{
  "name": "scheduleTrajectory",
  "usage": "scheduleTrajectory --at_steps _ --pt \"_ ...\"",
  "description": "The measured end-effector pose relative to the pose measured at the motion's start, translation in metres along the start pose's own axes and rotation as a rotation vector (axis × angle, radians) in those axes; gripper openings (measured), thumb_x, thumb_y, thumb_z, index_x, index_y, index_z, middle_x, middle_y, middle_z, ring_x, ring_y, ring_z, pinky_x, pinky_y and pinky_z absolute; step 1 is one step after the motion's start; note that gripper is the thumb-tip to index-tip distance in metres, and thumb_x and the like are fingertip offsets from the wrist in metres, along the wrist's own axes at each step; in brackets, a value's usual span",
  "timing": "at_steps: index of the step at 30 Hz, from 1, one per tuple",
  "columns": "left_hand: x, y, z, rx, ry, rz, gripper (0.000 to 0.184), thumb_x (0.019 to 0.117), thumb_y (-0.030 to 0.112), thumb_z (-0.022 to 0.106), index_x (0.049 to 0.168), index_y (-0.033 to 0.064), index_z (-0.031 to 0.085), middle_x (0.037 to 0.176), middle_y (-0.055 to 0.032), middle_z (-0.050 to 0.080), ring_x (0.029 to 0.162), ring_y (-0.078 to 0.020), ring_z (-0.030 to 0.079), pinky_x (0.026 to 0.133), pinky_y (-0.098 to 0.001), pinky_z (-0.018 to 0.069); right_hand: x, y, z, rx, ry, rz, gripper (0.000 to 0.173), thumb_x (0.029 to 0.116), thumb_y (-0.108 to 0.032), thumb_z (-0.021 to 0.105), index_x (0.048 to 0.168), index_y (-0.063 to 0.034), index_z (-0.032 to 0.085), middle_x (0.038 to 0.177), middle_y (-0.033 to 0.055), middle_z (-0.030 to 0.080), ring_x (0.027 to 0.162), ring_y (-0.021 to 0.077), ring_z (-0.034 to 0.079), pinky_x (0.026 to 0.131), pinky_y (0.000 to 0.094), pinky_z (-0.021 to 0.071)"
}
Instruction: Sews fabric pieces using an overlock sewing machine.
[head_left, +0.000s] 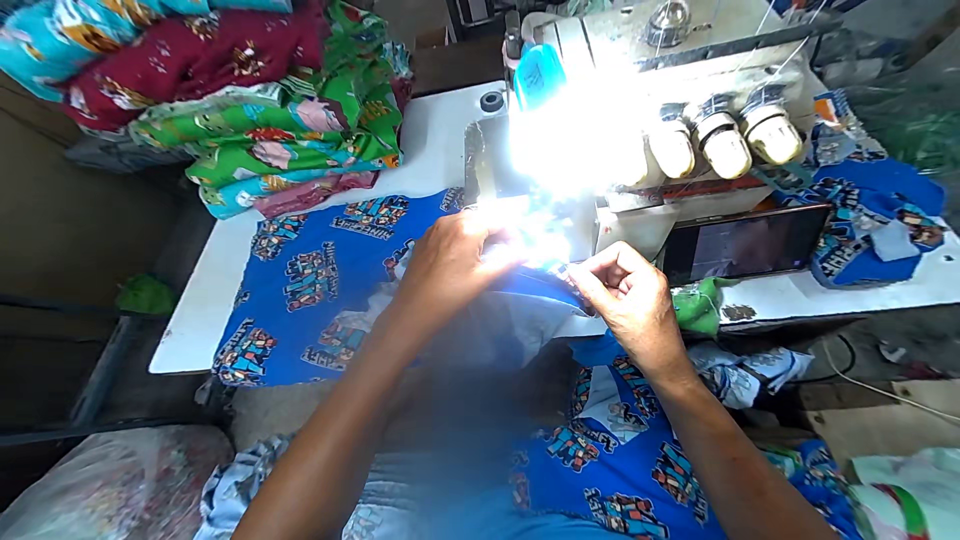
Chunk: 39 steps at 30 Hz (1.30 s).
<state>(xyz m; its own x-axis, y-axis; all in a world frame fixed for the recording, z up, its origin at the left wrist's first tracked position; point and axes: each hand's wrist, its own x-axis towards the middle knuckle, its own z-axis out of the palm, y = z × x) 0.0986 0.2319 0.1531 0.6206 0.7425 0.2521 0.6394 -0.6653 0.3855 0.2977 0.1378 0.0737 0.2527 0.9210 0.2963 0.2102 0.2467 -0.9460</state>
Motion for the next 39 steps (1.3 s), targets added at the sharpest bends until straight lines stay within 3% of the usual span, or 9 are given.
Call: scheduleTrajectory --at_steps 8,11,13,18,21,25,29,33,39 --pt "0.002 0.001 0.001 -0.027 -0.022 -0.034 0.02 0.095 0.029 0.069 0.088 0.0103 0.07 0.084 -0.0044 0.066 0.082 -0.018 0.064 0.073 -0.04 0.0491 0.0 -0.005 0.002 -0.026 0.019 -0.009 0.008 0.0938 -0.013 0.072 0.096 -0.0121 0.064 0.081 -0.0047 0.067 0.066 0.0003 0.061 0.058 0.0154 0.0502" --pt "0.005 0.004 -0.005 -0.064 -0.055 -0.007 0.013 0.0944 0.02 0.071 0.102 0.0091 0.071 0.087 -0.0044 0.067 0.079 -0.0153 0.063 0.074 -0.035 0.0506 -0.002 -0.007 -0.001 -0.034 0.024 -0.009 0.013 0.0935 -0.014 0.073 0.104 -0.0124 0.065 0.085 -0.0044 0.069 0.07 0.0016 0.064 0.062 0.0169 0.0531" --pt "0.005 0.01 -0.018 0.05 -0.092 0.066 0.021 0.0959 0.017 0.069 0.113 0.0071 0.073 0.093 -0.0087 0.069 0.084 -0.0214 0.066 0.078 -0.04 0.0535 -0.01 -0.011 -0.005 -0.034 -0.001 0.012 0.02 0.093 -0.012 0.073 0.112 -0.0118 0.069 0.091 -0.0031 0.073 0.078 0.0029 0.069 0.069 0.0186 0.0583" --pt "0.009 0.04 -0.043 0.378 -0.07 0.095 0.023 0.092 0.035 0.073 0.089 0.013 0.075 0.086 -0.0106 0.066 0.081 -0.0308 0.067 0.062 -0.0486 0.048 -0.04 -0.014 0.016 0.215 -0.058 0.127 0.013 0.0927 -0.008 0.071 0.104 -0.0029 0.075 0.091 0.0024 0.074 0.083 0.0063 0.071 0.078 0.0209 0.0601" --pt "0.018 0.038 -0.023 0.177 0.034 -0.012 0.026 0.0899 0.037 0.075 0.086 0.0116 0.074 0.088 -0.0076 0.063 0.084 -0.0246 0.063 0.068 -0.0439 0.0465 -0.043 0.001 0.04 0.203 0.139 0.04 0.007 0.0903 -0.011 0.074 0.095 -0.0056 0.076 0.096 0.0015 0.067 0.091 0.0059 0.065 0.083 0.0199 0.0561" --pt "0.017 0.021 0.021 -0.242 0.24 -0.088 0.014 0.0918 0.022 0.075 0.093 0.0077 0.072 0.102 -0.0057 0.066 0.097 -0.0128 0.063 0.085 -0.0307 0.0511 -0.039 0.014 0.044 0.174 0.194 0.019 0.008 0.0909 -0.015 0.074 0.095 -0.0078 0.077 0.124 0.0071 0.06 0.113 0.0099 0.06 0.093 0.0205 0.0536" --pt "0.013 0.021 0.027 -0.202 0.229 -0.099 0.013 0.0971 0.02 0.067 0.098 0.0081 0.073 0.103 -0.0048 0.07 0.1 -0.0141 0.066 0.089 -0.0341 0.0514 -0.044 0.0 0.036 0.37 0.063 0.136 0.007 0.0916 -0.005 0.07 0.094 0.0002 0.074 0.105 0.007 0.068 0.093 0.0067 0.067 0.082 0.0186 0.0587" --pt "0.009 0.02 0.013 -0.141 0.122 -0.034 0.01 0.0975 0.015 0.067 0.097 0.006 0.071 0.101 -0.0078 0.068 0.096 -0.0187 0.065 0.085 -0.0372 0.0524 -0.044 0.001 0.032 0.424 0.04 0.145 0.006 0.0909 -0.008 0.073 0.091 -0.0032 0.077 0.101 0.0046 0.072 0.095 0.0067 0.067 0.085 0.019 0.057" --pt "0.017 0.016 0.006 -0.084 0.072 -0.069 0.016 0.0992 0.022 0.064 0.097 0.0085 0.071 0.094 -0.0044 0.068 0.089 -0.0144 0.065 0.078 -0.0335 0.0512 -0.044 0.001 0.027 0.484 0.037 0.118 0.004 0.0908 -0.008 0.074 0.091 -0.0049 0.076 0.095 0.0013 0.071 0.09 0.0057 0.067 0.082 0.0197 0.058"
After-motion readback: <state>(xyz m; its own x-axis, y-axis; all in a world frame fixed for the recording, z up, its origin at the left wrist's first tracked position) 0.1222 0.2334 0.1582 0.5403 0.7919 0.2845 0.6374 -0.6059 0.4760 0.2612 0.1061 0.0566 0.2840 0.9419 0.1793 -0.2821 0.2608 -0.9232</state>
